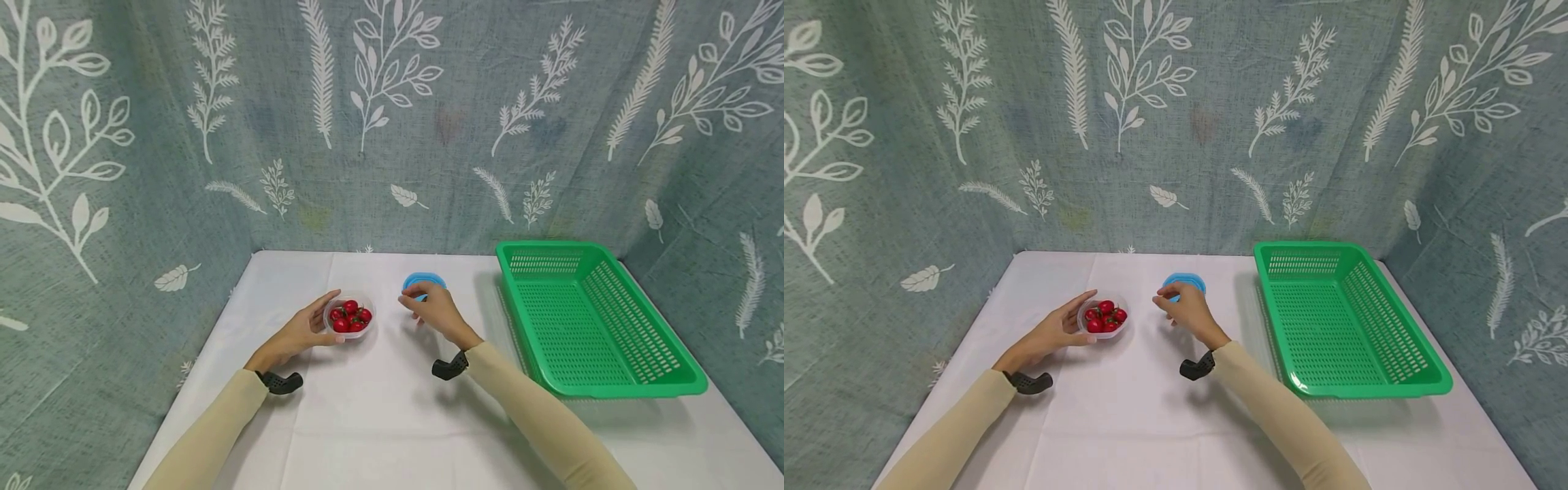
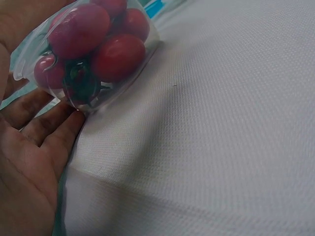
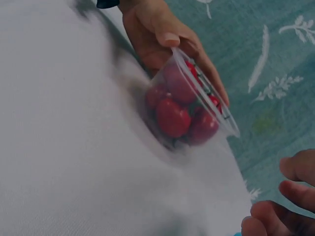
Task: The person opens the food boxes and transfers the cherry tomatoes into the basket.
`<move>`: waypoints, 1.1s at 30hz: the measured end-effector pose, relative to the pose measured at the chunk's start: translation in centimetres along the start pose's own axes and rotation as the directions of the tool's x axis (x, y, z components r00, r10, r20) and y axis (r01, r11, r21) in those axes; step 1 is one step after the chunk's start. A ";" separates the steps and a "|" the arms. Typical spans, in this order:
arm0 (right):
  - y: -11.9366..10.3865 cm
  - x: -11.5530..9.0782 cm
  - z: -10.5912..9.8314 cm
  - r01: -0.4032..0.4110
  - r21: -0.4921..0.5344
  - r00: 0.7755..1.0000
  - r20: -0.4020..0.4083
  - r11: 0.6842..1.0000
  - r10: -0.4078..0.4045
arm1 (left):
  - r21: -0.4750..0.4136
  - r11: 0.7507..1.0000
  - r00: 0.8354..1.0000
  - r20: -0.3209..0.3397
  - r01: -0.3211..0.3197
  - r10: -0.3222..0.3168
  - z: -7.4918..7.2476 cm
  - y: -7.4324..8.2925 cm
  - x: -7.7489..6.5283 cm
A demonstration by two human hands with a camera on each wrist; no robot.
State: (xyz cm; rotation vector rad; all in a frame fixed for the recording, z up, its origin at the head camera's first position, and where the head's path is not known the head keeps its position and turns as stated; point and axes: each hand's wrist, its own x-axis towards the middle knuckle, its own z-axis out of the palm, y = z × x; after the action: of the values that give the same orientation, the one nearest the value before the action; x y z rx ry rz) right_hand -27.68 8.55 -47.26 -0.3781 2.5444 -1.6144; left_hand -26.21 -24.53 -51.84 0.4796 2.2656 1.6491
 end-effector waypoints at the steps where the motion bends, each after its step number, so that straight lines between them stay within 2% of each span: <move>1: -0.2 0.0 0.1 0.011 -0.002 1.000 0.019 1.000 -0.011 | 0.001 1.000 1.000 -0.002 0.001 -0.001 0.0 0.0 0.0; 10: -2.6 0.1 1.7 0.097 -0.043 0.985 0.144 0.994 -0.090 | -0.032 0.999 1.000 0.002 -0.002 0.002 0.0 -0.1 -0.1; 23: -4.6 0.7 4.3 0.199 -0.137 0.954 0.255 0.970 -0.159 | -0.050 0.999 1.000 0.015 -0.019 0.020 -0.1 -0.1 0.0; 33: -5.2 0.6 6.5 0.188 -0.149 0.934 0.334 0.971 -0.130 | -0.046 0.999 0.999 0.028 -0.017 0.018 -0.1 -0.1 -0.3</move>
State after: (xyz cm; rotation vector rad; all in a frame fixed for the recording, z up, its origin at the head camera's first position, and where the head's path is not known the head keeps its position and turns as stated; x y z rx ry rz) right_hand -26.04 0.63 -45.36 -0.8146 2.4592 -1.2437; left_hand -26.03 -24.78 -51.88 0.5100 2.2045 1.6882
